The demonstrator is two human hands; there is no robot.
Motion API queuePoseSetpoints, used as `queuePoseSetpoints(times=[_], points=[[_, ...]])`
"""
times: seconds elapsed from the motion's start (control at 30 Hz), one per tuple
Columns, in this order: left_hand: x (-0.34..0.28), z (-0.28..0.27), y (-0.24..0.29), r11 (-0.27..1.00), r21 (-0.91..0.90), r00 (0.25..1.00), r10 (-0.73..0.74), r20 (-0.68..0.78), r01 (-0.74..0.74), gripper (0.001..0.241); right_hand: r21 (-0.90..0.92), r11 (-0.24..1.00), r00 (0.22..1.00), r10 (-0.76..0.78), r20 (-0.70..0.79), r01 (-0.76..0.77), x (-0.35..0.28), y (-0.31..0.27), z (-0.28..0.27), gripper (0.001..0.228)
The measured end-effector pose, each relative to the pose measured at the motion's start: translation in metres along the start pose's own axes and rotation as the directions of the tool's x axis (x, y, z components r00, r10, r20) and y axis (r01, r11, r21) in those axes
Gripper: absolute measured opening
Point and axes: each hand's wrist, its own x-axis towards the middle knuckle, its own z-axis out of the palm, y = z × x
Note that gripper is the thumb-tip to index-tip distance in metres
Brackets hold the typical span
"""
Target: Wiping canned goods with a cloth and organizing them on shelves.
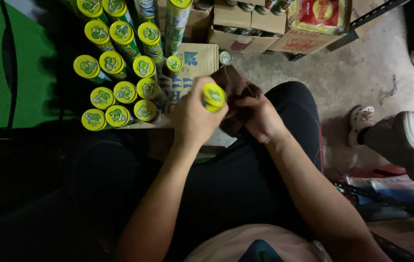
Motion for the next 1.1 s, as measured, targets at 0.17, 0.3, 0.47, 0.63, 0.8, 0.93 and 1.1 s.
queuePoseSetpoints(times=[0.17,0.3,0.47,0.63,0.8,0.93,1.1], points=[[-0.004,0.019,-0.033,0.605,-0.699,0.9,-0.417,0.129,0.381,0.037,-0.136,0.991,0.998,0.002,0.06,0.006,0.016,0.032,-0.047,0.036],[-0.014,0.026,-0.018,0.779,-0.388,0.87,-0.441,0.22,0.493,0.037,0.027,0.984,0.983,0.177,-0.043,-0.175,0.002,0.006,0.014,0.037],[-0.018,0.035,-0.018,0.843,-0.357,0.912,-0.337,0.235,0.403,0.04,0.026,0.989,0.988,0.149,-0.03,-0.148,-0.001,0.001,0.017,0.045],[-0.015,0.024,-0.023,0.546,-0.752,0.928,-0.182,0.323,0.369,0.041,0.027,0.99,0.991,0.134,0.022,-0.135,0.012,0.013,-0.033,0.037],[-0.013,0.022,-0.016,0.385,-0.824,0.905,-0.268,0.331,0.415,0.038,0.115,0.992,0.995,0.054,-0.079,-0.045,0.005,-0.005,-0.008,0.035],[-0.01,0.016,-0.017,-0.052,-0.84,0.736,-0.456,0.501,0.54,0.041,-0.057,0.958,0.946,-0.287,-0.153,0.282,0.007,0.002,-0.002,0.041],[-0.021,0.047,-0.046,-0.196,-0.87,0.777,-0.393,0.493,0.453,0.052,-0.587,0.534,0.748,-0.633,0.199,0.608,-0.024,0.021,0.044,0.039]])
